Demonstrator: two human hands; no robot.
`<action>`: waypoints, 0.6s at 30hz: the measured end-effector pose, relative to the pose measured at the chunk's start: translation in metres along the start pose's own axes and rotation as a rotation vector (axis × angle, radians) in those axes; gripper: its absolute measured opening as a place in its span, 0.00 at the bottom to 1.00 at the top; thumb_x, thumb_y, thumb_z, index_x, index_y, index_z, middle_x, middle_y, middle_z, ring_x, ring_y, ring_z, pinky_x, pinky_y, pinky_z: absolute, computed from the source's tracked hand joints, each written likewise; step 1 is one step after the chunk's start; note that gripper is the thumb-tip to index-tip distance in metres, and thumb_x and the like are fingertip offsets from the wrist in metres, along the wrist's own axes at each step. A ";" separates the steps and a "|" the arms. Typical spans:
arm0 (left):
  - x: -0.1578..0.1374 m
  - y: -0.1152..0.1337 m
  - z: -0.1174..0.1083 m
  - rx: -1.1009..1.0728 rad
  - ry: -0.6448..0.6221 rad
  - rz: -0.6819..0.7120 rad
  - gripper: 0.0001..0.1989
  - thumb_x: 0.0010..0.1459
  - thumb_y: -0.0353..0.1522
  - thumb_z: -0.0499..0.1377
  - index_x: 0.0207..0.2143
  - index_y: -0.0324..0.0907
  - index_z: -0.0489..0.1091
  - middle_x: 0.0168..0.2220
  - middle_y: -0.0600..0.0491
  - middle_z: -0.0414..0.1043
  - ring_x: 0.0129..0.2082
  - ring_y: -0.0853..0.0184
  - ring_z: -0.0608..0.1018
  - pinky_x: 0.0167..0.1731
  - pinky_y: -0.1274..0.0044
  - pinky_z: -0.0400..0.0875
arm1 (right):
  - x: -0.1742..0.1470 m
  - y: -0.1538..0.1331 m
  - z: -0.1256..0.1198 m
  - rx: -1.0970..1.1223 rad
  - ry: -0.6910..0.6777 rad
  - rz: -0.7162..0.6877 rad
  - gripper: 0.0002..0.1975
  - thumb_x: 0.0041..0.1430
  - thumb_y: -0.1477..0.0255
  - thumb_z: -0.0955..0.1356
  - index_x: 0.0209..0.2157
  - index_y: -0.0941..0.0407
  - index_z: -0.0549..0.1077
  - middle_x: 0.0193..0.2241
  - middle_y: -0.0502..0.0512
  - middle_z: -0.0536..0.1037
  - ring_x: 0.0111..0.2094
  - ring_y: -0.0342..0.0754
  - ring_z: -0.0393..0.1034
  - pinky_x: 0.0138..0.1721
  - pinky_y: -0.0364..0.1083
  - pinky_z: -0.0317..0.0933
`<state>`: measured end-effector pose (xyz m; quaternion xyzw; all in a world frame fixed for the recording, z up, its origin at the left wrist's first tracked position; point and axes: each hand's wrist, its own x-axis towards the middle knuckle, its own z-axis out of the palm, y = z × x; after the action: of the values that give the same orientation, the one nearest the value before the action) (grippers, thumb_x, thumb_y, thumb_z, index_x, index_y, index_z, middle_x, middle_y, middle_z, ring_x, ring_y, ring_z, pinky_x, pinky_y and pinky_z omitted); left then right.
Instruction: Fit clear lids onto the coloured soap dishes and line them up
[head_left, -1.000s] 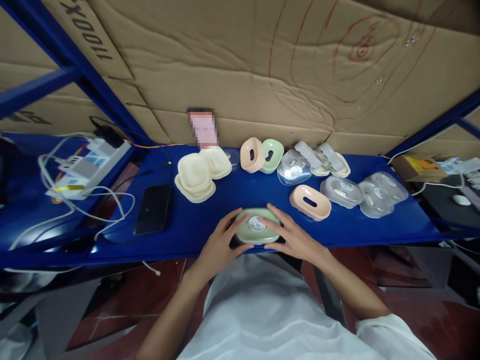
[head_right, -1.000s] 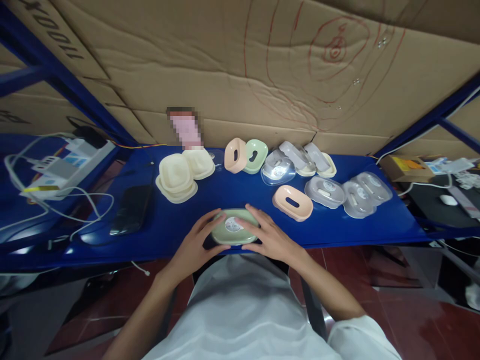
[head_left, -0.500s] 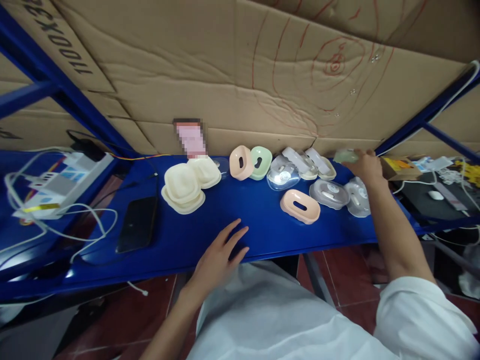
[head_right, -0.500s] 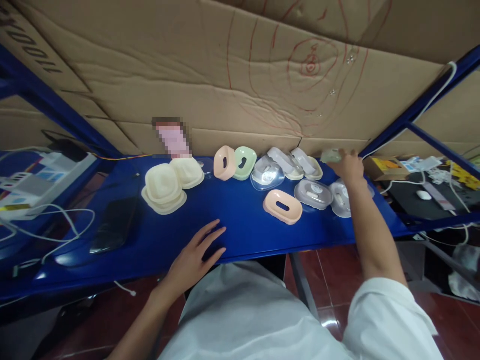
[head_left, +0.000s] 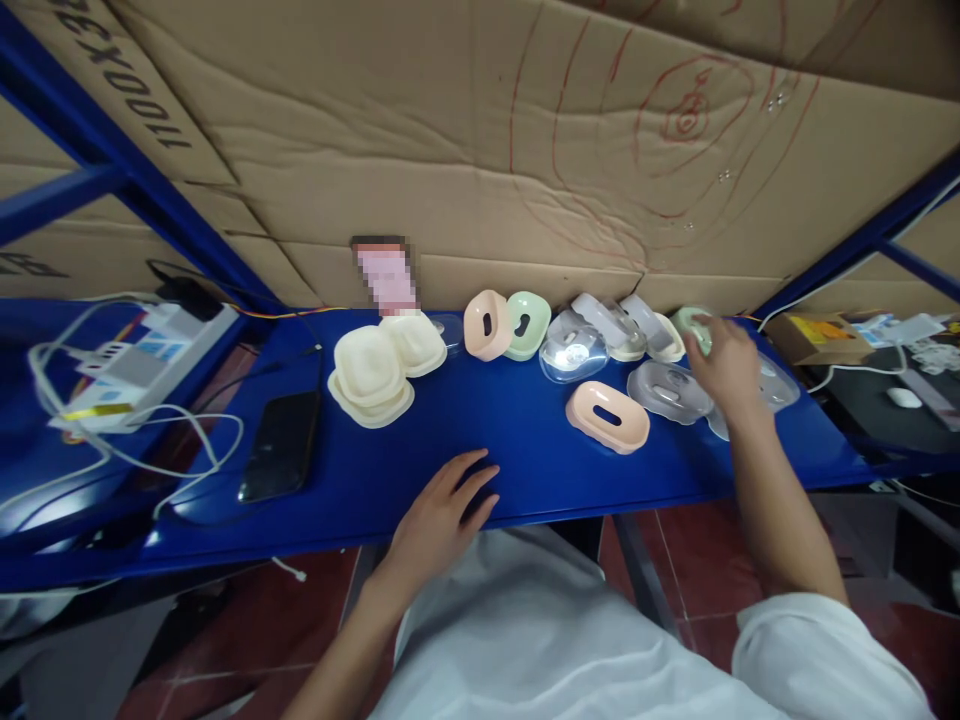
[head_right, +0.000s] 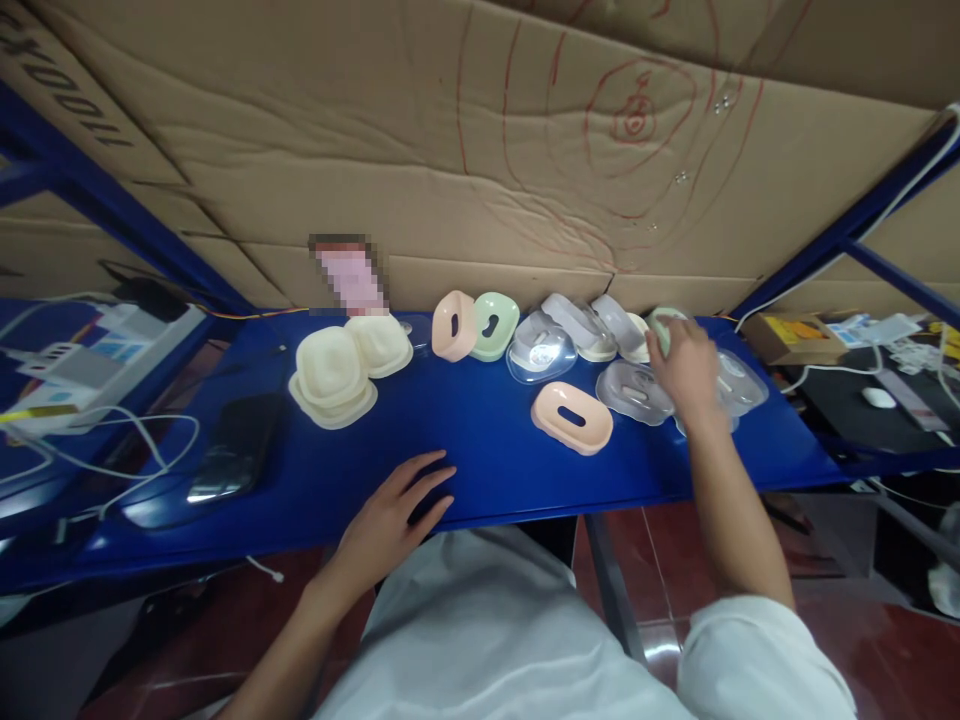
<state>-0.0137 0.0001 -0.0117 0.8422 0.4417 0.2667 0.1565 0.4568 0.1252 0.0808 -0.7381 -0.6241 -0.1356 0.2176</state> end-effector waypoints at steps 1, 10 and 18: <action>0.000 0.001 0.000 -0.002 0.001 -0.003 0.18 0.74 0.38 0.59 0.63 0.49 0.73 0.66 0.47 0.72 0.64 0.55 0.77 0.64 0.59 0.77 | -0.024 -0.014 -0.003 0.049 0.031 -0.113 0.25 0.77 0.58 0.62 0.57 0.63 0.78 0.52 0.73 0.82 0.53 0.61 0.77 0.52 0.55 0.63; 0.009 -0.014 -0.017 0.146 0.236 -0.105 0.22 0.74 0.38 0.57 0.67 0.47 0.67 0.67 0.41 0.69 0.66 0.50 0.74 0.65 0.55 0.72 | -0.159 -0.104 0.005 0.170 -0.229 -0.551 0.21 0.77 0.60 0.66 0.64 0.52 0.74 0.63 0.62 0.77 0.63 0.62 0.71 0.61 0.62 0.62; 0.016 -0.047 -0.035 0.396 0.269 -0.276 0.32 0.74 0.45 0.55 0.74 0.41 0.59 0.73 0.33 0.61 0.71 0.38 0.67 0.66 0.48 0.65 | -0.168 -0.125 0.013 0.406 -0.300 -0.683 0.21 0.77 0.66 0.65 0.68 0.47 0.70 0.67 0.60 0.74 0.68 0.58 0.67 0.67 0.63 0.61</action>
<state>-0.0579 0.0411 -0.0018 0.7453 0.6125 0.2611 -0.0365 0.3025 0.0027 0.0089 -0.4427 -0.8716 0.0348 0.2078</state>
